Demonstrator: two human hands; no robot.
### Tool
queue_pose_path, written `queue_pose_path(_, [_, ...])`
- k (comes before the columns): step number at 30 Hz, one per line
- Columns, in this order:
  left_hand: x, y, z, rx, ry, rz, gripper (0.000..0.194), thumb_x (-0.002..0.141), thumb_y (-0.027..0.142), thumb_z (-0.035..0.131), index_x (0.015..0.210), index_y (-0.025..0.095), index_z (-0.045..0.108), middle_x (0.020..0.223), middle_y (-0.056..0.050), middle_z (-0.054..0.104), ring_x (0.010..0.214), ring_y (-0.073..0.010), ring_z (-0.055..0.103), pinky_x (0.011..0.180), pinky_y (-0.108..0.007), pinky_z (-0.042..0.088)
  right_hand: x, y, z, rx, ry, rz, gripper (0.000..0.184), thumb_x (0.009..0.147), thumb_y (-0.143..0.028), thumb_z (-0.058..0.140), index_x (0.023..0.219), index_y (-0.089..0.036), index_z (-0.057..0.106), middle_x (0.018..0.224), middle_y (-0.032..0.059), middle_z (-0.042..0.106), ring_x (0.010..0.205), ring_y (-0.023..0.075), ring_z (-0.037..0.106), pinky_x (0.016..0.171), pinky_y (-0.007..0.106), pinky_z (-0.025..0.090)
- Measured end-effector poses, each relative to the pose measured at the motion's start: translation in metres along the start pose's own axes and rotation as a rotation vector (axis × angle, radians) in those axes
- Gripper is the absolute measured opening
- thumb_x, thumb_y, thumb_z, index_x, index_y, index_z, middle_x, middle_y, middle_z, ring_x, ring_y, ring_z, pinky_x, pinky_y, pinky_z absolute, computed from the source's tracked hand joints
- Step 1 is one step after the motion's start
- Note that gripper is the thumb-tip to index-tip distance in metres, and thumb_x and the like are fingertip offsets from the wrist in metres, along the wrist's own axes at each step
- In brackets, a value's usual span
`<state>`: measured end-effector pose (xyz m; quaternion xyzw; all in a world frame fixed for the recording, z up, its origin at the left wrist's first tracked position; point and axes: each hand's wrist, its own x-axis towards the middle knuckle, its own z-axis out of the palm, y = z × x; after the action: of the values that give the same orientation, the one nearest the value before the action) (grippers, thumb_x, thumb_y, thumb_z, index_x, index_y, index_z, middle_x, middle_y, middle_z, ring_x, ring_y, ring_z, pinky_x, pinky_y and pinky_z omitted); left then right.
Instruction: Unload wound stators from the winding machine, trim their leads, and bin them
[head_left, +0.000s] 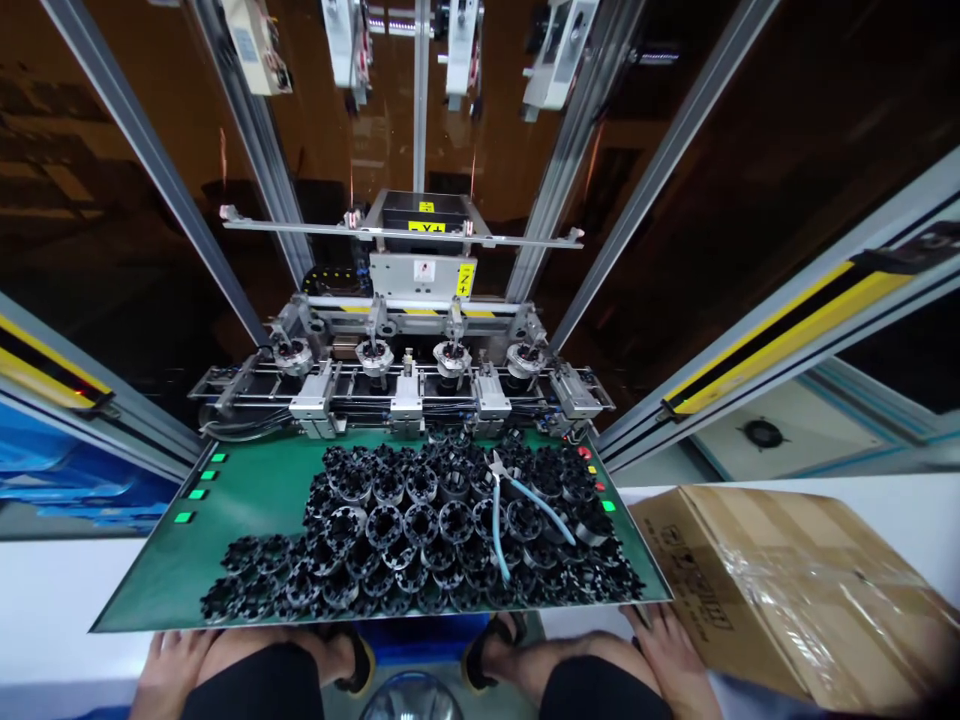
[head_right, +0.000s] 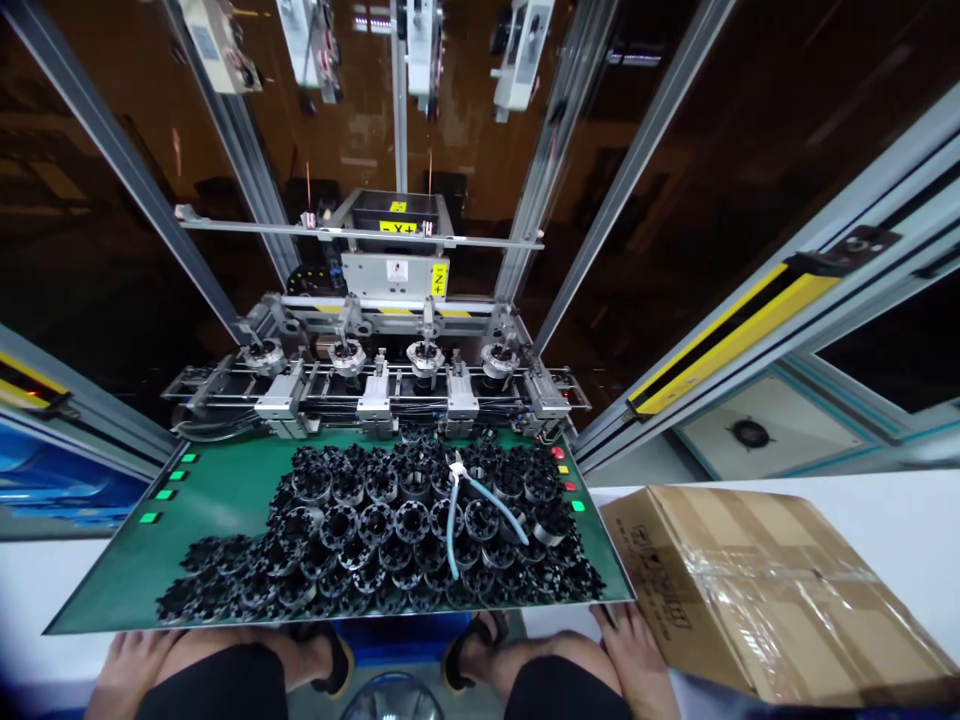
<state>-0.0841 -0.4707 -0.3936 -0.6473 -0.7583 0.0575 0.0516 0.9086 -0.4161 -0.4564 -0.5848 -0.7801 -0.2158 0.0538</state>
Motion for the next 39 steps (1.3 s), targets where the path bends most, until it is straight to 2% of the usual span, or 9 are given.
queue_pose_path(7, [0.000, 0.010, -0.018, 0.215, -0.167, 0.089, 0.059, 0.107, 0.001, 0.052, 0.140, 0.021, 0.097, 0.142, -0.022, 0.090, 0.139, -0.0422, 0.083, 0.128, -0.059, 0.057, -0.004, -0.010, -0.007, -0.005, -0.072, 0.039, 0.051, 0.101, -0.020, 0.066, 0.141, -0.033, 0.094, 0.151, 0.0128, 0.088, 0.148, 0.0402, 0.076, 0.124, 0.056, 0.064])
queue_pose_path(10, [0.006, 0.023, -0.028, 0.251, -0.304, 0.011, 0.046, 0.109, 0.024, 0.065, 0.143, 0.017, 0.096, 0.149, -0.024, 0.088, 0.143, -0.0485, 0.081, 0.131, -0.064, 0.052, 0.005, -0.020, -0.011, 0.044, -0.115, 0.114, 0.046, 0.101, -0.030, 0.064, 0.135, -0.028, 0.095, 0.146, 0.0163, 0.089, 0.148, 0.0429, 0.075, 0.125, 0.059, 0.062])
queue_pose_path(12, [0.009, 0.031, -0.035, 0.214, -0.341, -0.039, 0.057, 0.105, 0.048, 0.072, 0.147, 0.016, 0.094, 0.153, -0.024, 0.086, 0.149, -0.0522, 0.077, 0.136, -0.068, 0.048, 0.011, -0.025, -0.012, 0.049, -0.148, 0.156, 0.048, 0.100, -0.035, 0.061, 0.132, -0.026, 0.096, 0.145, 0.0184, 0.089, 0.147, 0.0447, 0.074, 0.124, 0.062, 0.062])
queue_pose_path(16, [0.010, 0.038, -0.043, 0.126, -0.287, -0.113, 0.087, 0.099, 0.081, 0.063, 0.147, 0.015, 0.094, 0.154, -0.024, 0.086, 0.155, -0.0547, 0.072, 0.142, -0.069, 0.040, 0.015, -0.027, -0.010, 0.090, -0.172, 0.190, 0.050, 0.100, -0.042, 0.059, 0.130, -0.026, 0.096, 0.143, 0.0204, 0.089, 0.146, 0.0469, 0.074, 0.121, 0.063, 0.061])
queue_pose_path(23, [0.007, 0.032, -0.034, 0.047, -0.222, -0.157, 0.090, 0.087, 0.086, 0.063, 0.133, 0.017, 0.098, 0.149, -0.024, 0.088, 0.152, -0.0538, 0.073, 0.138, -0.064, 0.043, 0.011, -0.025, -0.018, 0.142, -0.202, 0.165, 0.046, 0.085, -0.050, 0.075, 0.120, -0.029, 0.096, 0.145, 0.0219, 0.085, 0.148, 0.0519, 0.069, 0.121, 0.066, 0.060])
queue_pose_path(27, [0.004, 0.031, -0.028, 0.017, -0.066, -0.159, 0.098, 0.085, 0.097, 0.060, 0.122, 0.016, 0.099, 0.140, -0.028, 0.089, 0.145, -0.0552, 0.074, 0.135, -0.063, 0.046, 0.017, -0.025, -0.032, 0.178, -0.160, 0.114, 0.041, 0.095, -0.055, 0.069, 0.117, -0.033, 0.096, 0.140, 0.0188, 0.086, 0.145, 0.0487, 0.071, 0.122, 0.065, 0.059])
queue_pose_path(31, [0.003, 0.032, -0.029, 0.016, 0.001, -0.151, 0.093, 0.083, 0.094, 0.060, 0.117, 0.016, 0.099, 0.135, -0.028, 0.090, 0.143, -0.0557, 0.073, 0.132, -0.063, 0.048, 0.019, -0.020, -0.033, 0.242, -0.140, 0.086, 0.035, 0.100, -0.051, 0.067, 0.112, -0.035, 0.096, 0.137, 0.0153, 0.088, 0.139, 0.0433, 0.075, 0.125, 0.062, 0.059])
queue_pose_path(36, [0.008, 0.026, -0.035, -0.019, -0.115, -0.133, 0.081, 0.083, 0.085, 0.061, 0.116, 0.022, 0.099, 0.135, -0.025, 0.091, 0.141, -0.0528, 0.074, 0.130, -0.063, 0.050, 0.014, -0.015, -0.020, 0.259, -0.112, 0.129, 0.041, 0.104, -0.046, 0.060, 0.110, -0.032, 0.097, 0.139, 0.0174, 0.090, 0.143, 0.0449, 0.075, 0.121, 0.063, 0.061])
queue_pose_path(39, [0.007, 0.022, -0.033, -0.034, -0.114, -0.115, 0.081, 0.083, 0.084, 0.063, 0.117, 0.020, 0.099, 0.135, -0.026, 0.090, 0.141, -0.0533, 0.074, 0.130, -0.063, 0.050, 0.016, -0.017, -0.024, 0.253, -0.115, 0.119, 0.037, 0.102, -0.046, 0.061, 0.107, -0.032, 0.096, 0.137, 0.0178, 0.089, 0.140, 0.0444, 0.076, 0.119, 0.063, 0.061])
